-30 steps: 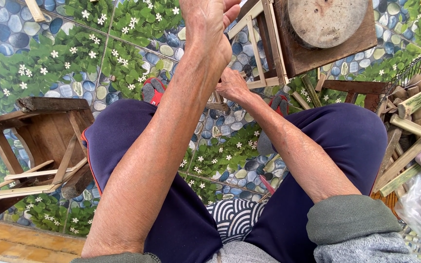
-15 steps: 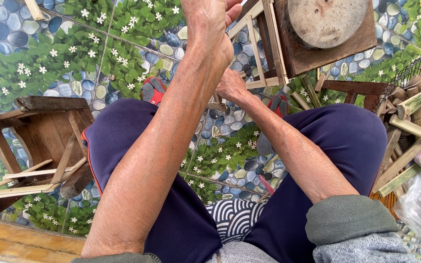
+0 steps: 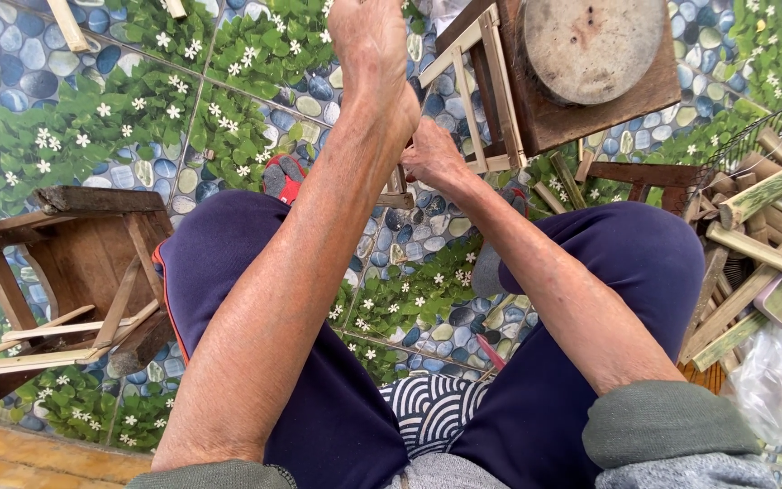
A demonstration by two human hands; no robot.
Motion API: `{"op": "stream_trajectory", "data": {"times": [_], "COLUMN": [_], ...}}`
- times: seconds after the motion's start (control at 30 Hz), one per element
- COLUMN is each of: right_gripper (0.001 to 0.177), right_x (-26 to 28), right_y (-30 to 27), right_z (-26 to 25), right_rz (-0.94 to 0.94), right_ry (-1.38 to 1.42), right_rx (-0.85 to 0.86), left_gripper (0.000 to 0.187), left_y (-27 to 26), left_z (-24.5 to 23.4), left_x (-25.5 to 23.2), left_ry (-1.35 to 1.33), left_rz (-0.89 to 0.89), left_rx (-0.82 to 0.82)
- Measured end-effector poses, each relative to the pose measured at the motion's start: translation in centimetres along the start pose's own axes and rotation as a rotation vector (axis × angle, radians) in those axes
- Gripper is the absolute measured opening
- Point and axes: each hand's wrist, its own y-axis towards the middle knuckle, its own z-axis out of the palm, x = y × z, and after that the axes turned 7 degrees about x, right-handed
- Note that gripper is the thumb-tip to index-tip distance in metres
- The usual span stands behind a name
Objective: The person assembles a small bamboo chair by fitting together various bamboo pieces and frames by hand while sitting on a tiled floor.
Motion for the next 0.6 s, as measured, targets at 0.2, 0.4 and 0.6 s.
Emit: {"op": "stream_trajectory", "data": {"times": [0.2,0.4,0.6], "right_gripper": [0.033,0.032,0.045], "right_x": [7.2,7.0,5.5], "right_y": [-8.8,-12.0,-11.4], "right_z": [-5.9,-8.2,-8.9], "right_rz": [-0.102,-0.237,-0.325], "right_ry": [0.159,0.403,0.558], "right_rx": [-0.055,-0.111,-0.193], "left_gripper": [0.051,0.05,0.045], "left_y": [-2.6,-3.4,-0.3], "left_z": [0.1,0.5,-0.6], "left_x": [-3.1,-1.7,5.5], "left_ry": [0.193,0.211,0.031], "left_rz": [-0.133,-0.254,-0.238], "left_rx": [-0.034,0.063,0.341]}}
